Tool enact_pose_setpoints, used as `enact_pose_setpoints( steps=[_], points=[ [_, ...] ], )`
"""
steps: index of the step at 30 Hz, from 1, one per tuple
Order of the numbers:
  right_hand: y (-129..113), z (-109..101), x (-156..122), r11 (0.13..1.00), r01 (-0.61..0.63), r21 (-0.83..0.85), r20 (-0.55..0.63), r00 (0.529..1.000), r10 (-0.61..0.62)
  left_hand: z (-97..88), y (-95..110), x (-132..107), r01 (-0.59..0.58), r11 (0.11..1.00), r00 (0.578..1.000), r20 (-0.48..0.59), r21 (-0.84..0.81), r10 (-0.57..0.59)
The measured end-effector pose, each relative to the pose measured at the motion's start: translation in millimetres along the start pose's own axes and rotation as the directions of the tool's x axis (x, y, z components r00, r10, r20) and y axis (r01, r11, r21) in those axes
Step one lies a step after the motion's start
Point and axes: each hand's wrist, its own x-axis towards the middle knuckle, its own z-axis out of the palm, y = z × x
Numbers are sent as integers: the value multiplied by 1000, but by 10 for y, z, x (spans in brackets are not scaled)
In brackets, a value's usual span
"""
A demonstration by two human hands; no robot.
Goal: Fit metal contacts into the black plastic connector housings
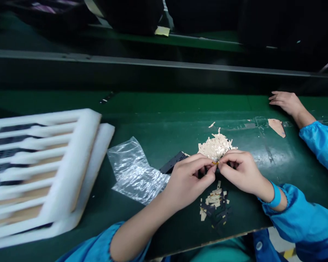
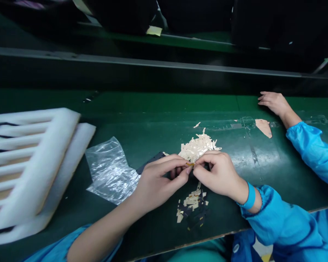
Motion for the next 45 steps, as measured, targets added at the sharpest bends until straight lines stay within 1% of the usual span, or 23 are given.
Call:
enact_pose_setpoints(
  steps=[7,12,15,16,18,20,21,22,23,24,25,26,28,29,30,31,32,34,37,38,40,43,45],
  points=[
    [0,-6,-1,1000,-6,12,22,1000,5,-38,-7,-7,53,999,998,37,5,-54],
    [-5,8,-6,999,17,-27,19,1000,-17,-29,8,0,41,999,998,48,14,-42],
    [25,2,5,1000,-2,-21,19,1000,2,-38,8,5,60,998,997,40,-5,-59],
    [44,-6,14,999,-19,-47,12,1000,20,-52,5,7,70,997,997,27,-18,-69],
    [92,-32,41,984,-69,-167,2,998,70,-100,1,16,80,995,997,-13,-58,-80],
    [138,-64,75,947,-115,-299,1,993,121,-170,5,30,57,992,998,-34,-109,-61],
    [153,-78,93,943,-132,-306,4,990,140,-208,12,37,32,990,999,-28,-136,-36],
    [159,-90,108,957,-151,-249,16,987,160,-245,22,45,5,988,1000,-9,-157,-6],
    [156,-98,121,974,-186,-131,48,980,194,-277,33,51,-26,985,999,17,-172,29],
    [144,-101,130,968,-248,30,114,963,243,-304,45,54,-58,982,997,46,-177,67],
    [125,-102,134,920,-338,198,221,930,294,-323,56,56,-86,981,992,71,-176,99],
    [100,-100,134,829,-450,333,358,873,331,-336,65,55,-109,979,988,89,-170,126],
    [47,-95,125,612,-651,450,591,730,342,-345,70,48,-145,978,982,100,-152,161],
    [24,-95,119,526,-708,471,650,682,336,-344,67,42,-155,977,980,99,-143,170],
    [7,-97,113,464,-736,493,673,660,333,-339,60,37,-158,978,981,95,-135,171],
    [-6,-100,108,421,-743,521,671,661,337,-332,50,33,-152,980,983,87,-129,164],
    [-12,-104,104,391,-735,553,653,675,344,-321,37,29,-139,982,986,74,-127,149],
    [-11,-103,98,380,-688,618,592,725,351,-289,8,25,-82,987,996,32,-136,87],
    [5,-65,78,474,-543,693,414,838,355,-211,-38,20,29,985,999,-22,-168,-33],
    [10,-44,66,513,-495,701,352,866,354,-182,-52,17,61,980,997,-27,-187,-68],
    [14,0,34,575,-430,696,267,898,349,-134,-74,9,114,964,991,-36,-241,-126],
    [14,47,-16,667,-385,638,225,921,317,-97,-88,-9,161,927,981,-47,-338,-187],
    [13,69,-42,734,-323,598,181,946,269,-88,-83,-21,176,905,977,-47,-387,-210]
  ],
)
